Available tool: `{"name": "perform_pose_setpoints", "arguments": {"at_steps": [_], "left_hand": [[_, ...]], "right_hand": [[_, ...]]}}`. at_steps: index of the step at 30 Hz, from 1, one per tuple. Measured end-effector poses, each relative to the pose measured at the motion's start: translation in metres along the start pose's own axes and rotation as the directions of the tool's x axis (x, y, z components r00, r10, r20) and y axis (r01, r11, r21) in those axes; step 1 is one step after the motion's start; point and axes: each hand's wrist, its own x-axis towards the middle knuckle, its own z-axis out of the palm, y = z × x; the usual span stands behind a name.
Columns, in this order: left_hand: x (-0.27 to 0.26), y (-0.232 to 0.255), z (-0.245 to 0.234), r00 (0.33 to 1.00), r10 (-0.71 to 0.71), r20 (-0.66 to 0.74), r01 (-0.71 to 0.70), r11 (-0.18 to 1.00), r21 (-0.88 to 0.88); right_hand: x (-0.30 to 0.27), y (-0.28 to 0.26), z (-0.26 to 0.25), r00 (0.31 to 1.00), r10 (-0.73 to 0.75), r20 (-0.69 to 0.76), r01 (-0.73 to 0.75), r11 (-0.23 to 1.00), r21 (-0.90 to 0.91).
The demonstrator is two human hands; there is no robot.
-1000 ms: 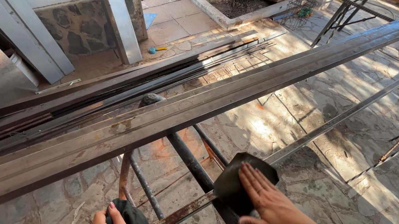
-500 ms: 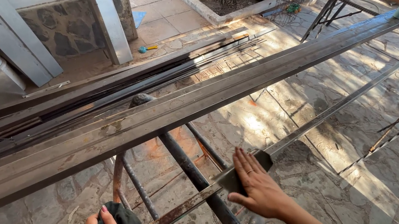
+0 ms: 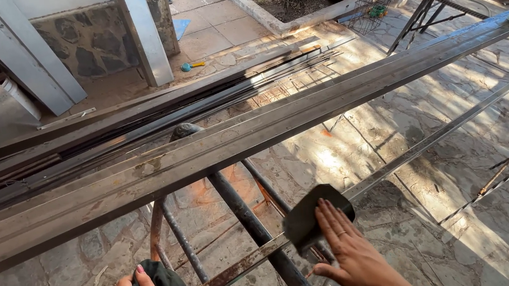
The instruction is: Manually sanding a long metal beam using a sanding block and water for wet sanding to prepare the surface.
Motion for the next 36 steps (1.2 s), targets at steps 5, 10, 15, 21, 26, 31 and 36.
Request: {"name": "perform_pose_setpoints", "arguments": {"at_steps": [5,10,15,21,26,31,36], "left_hand": [[0.000,0.000,-0.002,1.000,0.021,-0.019,-0.020,0.999,0.048],[0.001,-0.001,0.001,1.000,0.019,-0.011,-0.018,0.998,0.064],[0.003,0.001,0.003,1.000,0.010,0.011,-0.009,1.000,-0.023],[0.001,0.003,-0.002,1.000,0.001,-0.010,-0.001,1.000,0.024],[0.003,0.005,-0.010,1.000,0.006,-0.006,-0.006,1.000,0.017],[0.000,0.006,-0.028,0.994,0.054,0.093,-0.069,0.985,0.161],[0.000,0.004,-0.028,0.997,0.073,0.005,-0.073,0.991,0.109]], "right_hand": [[0.025,0.053,-0.014,0.979,0.204,-0.025,-0.205,0.974,-0.098],[0.021,0.010,-0.007,0.995,0.095,0.013,-0.091,0.979,-0.181],[0.011,0.057,-0.011,0.978,0.207,-0.037,-0.210,0.962,-0.176],[0.033,0.016,-0.001,1.000,0.027,-0.008,-0.028,0.968,-0.251],[0.017,0.036,0.001,0.998,0.029,-0.052,-0.035,0.990,-0.135],[0.033,-0.010,-0.014,0.987,0.122,0.103,-0.106,0.983,-0.148],[0.004,-0.022,-0.007,0.993,-0.102,0.059,0.102,0.995,-0.005]]}}
